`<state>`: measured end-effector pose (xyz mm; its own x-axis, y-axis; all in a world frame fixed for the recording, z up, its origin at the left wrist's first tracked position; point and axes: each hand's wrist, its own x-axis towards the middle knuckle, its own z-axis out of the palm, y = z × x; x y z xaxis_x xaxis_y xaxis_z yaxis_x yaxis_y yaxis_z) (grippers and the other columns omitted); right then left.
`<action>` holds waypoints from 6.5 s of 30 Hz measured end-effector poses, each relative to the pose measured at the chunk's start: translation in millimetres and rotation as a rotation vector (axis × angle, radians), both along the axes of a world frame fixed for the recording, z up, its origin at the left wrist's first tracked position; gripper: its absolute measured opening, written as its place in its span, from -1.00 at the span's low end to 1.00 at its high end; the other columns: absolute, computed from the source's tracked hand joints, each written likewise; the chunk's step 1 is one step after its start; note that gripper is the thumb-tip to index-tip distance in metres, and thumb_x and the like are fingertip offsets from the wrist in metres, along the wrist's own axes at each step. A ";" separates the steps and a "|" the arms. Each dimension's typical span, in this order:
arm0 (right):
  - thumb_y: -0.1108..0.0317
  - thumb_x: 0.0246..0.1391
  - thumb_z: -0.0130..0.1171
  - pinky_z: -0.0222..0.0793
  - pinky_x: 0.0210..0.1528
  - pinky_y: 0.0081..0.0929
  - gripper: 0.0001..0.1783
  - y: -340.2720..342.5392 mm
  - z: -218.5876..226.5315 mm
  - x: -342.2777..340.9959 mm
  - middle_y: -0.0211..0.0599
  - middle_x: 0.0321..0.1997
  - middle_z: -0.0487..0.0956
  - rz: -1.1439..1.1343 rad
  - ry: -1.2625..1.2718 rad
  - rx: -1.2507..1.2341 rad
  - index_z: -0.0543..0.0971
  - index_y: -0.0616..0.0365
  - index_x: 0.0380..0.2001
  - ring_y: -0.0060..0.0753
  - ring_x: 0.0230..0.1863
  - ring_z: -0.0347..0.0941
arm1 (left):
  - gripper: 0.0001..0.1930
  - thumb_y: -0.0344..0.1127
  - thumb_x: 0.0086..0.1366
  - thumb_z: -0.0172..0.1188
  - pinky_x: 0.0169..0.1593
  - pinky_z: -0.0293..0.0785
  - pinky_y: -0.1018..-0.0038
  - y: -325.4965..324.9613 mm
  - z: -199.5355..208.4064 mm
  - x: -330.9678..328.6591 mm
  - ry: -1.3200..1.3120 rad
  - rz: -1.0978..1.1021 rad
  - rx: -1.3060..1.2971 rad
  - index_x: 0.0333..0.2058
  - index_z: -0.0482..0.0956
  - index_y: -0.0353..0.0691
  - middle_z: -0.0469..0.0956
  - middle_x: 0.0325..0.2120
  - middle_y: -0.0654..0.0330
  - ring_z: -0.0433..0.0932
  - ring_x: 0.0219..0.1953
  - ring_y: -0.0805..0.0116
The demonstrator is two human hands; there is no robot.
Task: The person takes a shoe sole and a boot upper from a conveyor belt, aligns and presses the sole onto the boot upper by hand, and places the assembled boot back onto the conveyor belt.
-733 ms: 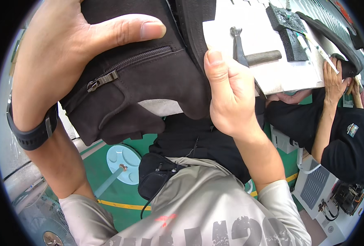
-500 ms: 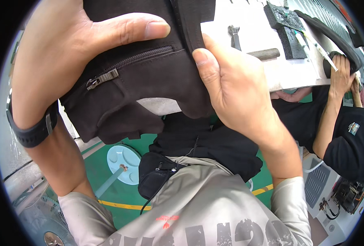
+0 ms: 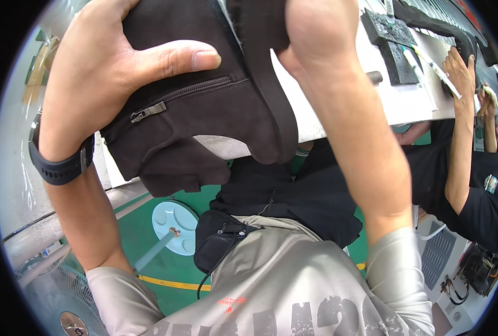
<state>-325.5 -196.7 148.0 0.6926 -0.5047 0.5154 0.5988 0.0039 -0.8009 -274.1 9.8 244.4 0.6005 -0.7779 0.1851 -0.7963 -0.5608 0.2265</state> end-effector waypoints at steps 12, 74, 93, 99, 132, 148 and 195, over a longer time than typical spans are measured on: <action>0.25 0.49 -0.01 0.49 -0.07 -0.52 -0.61 6.7 -15.4 7.4 -0.25 -0.18 0.73 0.097 0.019 0.337 0.70 0.34 -0.04 -0.47 -0.21 0.62 | -0.23 0.01 0.07 0.67 0.02 0.62 0.42 -1.9 -6.6 11.5 0.096 0.026 -0.020 0.11 0.62 -0.44 0.73 -0.19 0.12 0.70 -0.16 0.37; 0.21 0.43 0.03 0.52 -0.10 -0.48 -0.58 17.6 -11.4 7.6 -0.19 -0.23 0.71 0.085 0.010 0.526 0.68 0.39 -0.08 -0.41 -0.25 0.62 | -0.21 0.02 -0.11 0.81 -0.11 0.63 0.42 -15.8 -5.7 20.8 0.420 0.095 -0.181 -0.04 0.69 -0.45 0.75 -0.30 0.09 0.70 -0.24 0.36; 0.39 0.40 0.16 0.23 -0.35 -0.69 -0.71 6.7 -3.3 18.3 -0.56 -0.41 0.61 -0.011 -0.103 -0.011 0.80 0.34 -0.26 -0.82 -0.40 0.33 | -0.20 0.07 -0.11 0.77 -0.11 0.62 0.34 -5.4 -17.8 31.4 0.076 -0.167 -0.166 -0.05 0.65 -0.42 0.66 -0.39 -0.04 0.68 -0.32 0.16; 0.43 0.38 0.17 0.12 -0.45 -0.68 -0.75 4.5 1.6 12.3 -0.61 -0.47 0.59 0.015 -0.032 -0.075 0.80 0.31 -0.22 -0.87 -0.50 0.25 | -0.16 0.09 -0.17 0.78 -0.11 0.63 0.30 -2.5 -16.2 29.3 -0.066 -0.161 -0.097 -0.06 0.66 -0.43 0.67 -0.39 -0.12 0.70 -0.30 -0.03; 0.54 0.27 0.07 0.52 0.08 -0.50 -0.73 3.9 30.2 -67.1 -0.08 -0.10 0.78 -0.066 -0.095 -0.148 0.73 0.43 -0.16 -0.45 -0.06 0.65 | -0.05 0.30 -0.33 0.69 -0.31 0.56 0.26 -10.4 12.6 -48.9 -0.325 -0.190 -0.060 -0.06 0.64 -0.32 0.66 -0.43 0.10 0.67 -0.41 0.06; 0.14 0.37 0.25 0.45 0.26 -0.32 -0.30 -0.5 29.2 -112.4 0.09 0.24 0.56 0.111 -0.086 -0.343 0.38 0.45 0.37 -0.28 0.15 0.54 | -0.10 0.19 -0.17 0.59 -0.36 0.44 0.24 3.9 29.9 -103.6 -0.488 -0.300 -0.125 0.06 0.63 -0.38 0.61 -0.43 0.14 0.60 -0.47 0.13; 0.18 0.37 0.29 0.51 0.25 0.31 -0.68 26.1 10.0 -192.0 0.12 0.08 0.60 0.166 -0.146 -0.528 0.61 0.06 0.08 0.14 0.05 0.60 | -0.64 -0.61 0.02 0.29 -0.53 0.24 0.48 39.6 -7.0 -154.0 -0.563 -0.543 -0.071 -0.18 0.63 -0.76 0.73 -0.34 -0.33 0.58 -0.49 0.23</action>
